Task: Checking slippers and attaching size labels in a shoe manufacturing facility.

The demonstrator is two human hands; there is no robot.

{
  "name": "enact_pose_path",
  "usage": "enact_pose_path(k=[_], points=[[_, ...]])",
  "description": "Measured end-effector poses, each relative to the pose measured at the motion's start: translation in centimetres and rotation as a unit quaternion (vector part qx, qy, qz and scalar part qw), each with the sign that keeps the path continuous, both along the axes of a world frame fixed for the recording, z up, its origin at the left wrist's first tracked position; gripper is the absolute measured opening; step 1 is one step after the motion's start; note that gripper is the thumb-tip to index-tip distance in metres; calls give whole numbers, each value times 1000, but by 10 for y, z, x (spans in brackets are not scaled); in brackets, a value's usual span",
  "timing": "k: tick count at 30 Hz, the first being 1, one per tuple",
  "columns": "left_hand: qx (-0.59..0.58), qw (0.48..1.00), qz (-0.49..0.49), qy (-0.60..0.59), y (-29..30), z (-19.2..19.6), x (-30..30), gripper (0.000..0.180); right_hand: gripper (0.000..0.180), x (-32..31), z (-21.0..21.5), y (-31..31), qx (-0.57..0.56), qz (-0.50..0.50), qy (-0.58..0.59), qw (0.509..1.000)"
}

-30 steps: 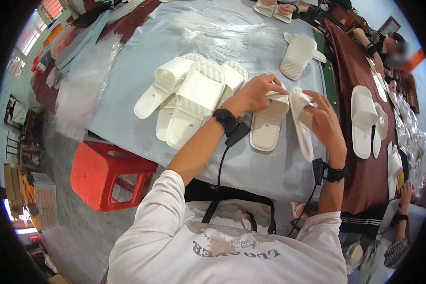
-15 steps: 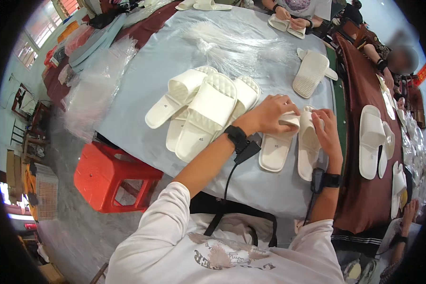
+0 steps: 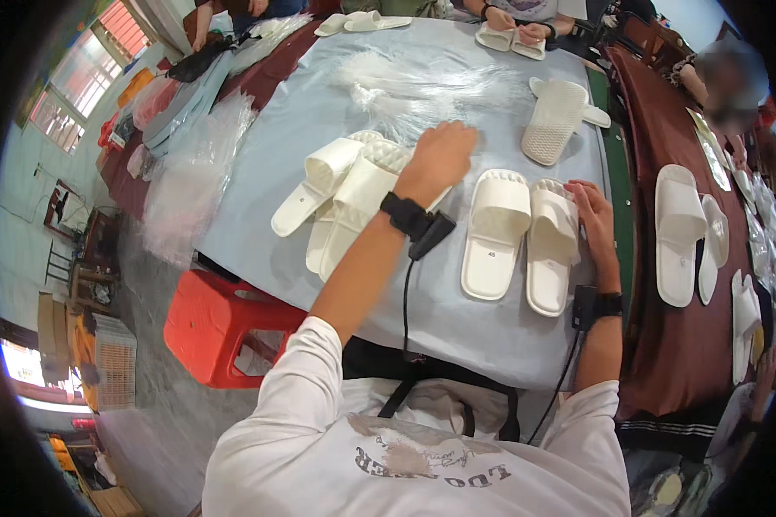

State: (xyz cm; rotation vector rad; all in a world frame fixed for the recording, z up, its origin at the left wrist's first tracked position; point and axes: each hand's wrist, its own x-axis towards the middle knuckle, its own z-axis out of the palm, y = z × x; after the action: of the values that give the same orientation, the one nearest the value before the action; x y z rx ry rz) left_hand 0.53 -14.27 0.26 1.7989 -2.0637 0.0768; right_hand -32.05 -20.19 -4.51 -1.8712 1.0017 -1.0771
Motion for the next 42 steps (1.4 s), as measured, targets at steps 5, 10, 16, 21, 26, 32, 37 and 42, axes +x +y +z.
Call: enact_pose_path(k=[5, 10, 16, 21, 26, 32, 37, 42], points=[[12, 997, 53, -47, -29, -15, 7, 25, 31, 0, -7, -4, -36, -6, 3, 999], [-42, 999, 21, -7, -46, -27, 5, 6, 29, 3, -4, -2, -29, -10, -11, 999], [-56, 996, 44, 57, -32, 7, -16, 11, 25, 9, 3, 4, -84, -42, -25, 995], [-164, 980, -37, 109, 5, 38, -75, 11, 37, 21, 13, 16, -154, -24, -35, 987], [-206, 967, -103, 111, 36, 42, -120, 7, 50, 35, 6, 30, -55, 129, -174, 975], [-202, 951, -171, 162, 52, 43, -138, 9, 31, 27, -2, 27, -25, 168, -172, 970], [-176, 927, -182, 277, 102, 45, -118, 19, 15, 33, 4, 36, -6, 170, -163, 972], [228, 930, -158, 242, 263, 19, -33, 22, 17, 39, 9, 36, 68, 127, -158, 977]])
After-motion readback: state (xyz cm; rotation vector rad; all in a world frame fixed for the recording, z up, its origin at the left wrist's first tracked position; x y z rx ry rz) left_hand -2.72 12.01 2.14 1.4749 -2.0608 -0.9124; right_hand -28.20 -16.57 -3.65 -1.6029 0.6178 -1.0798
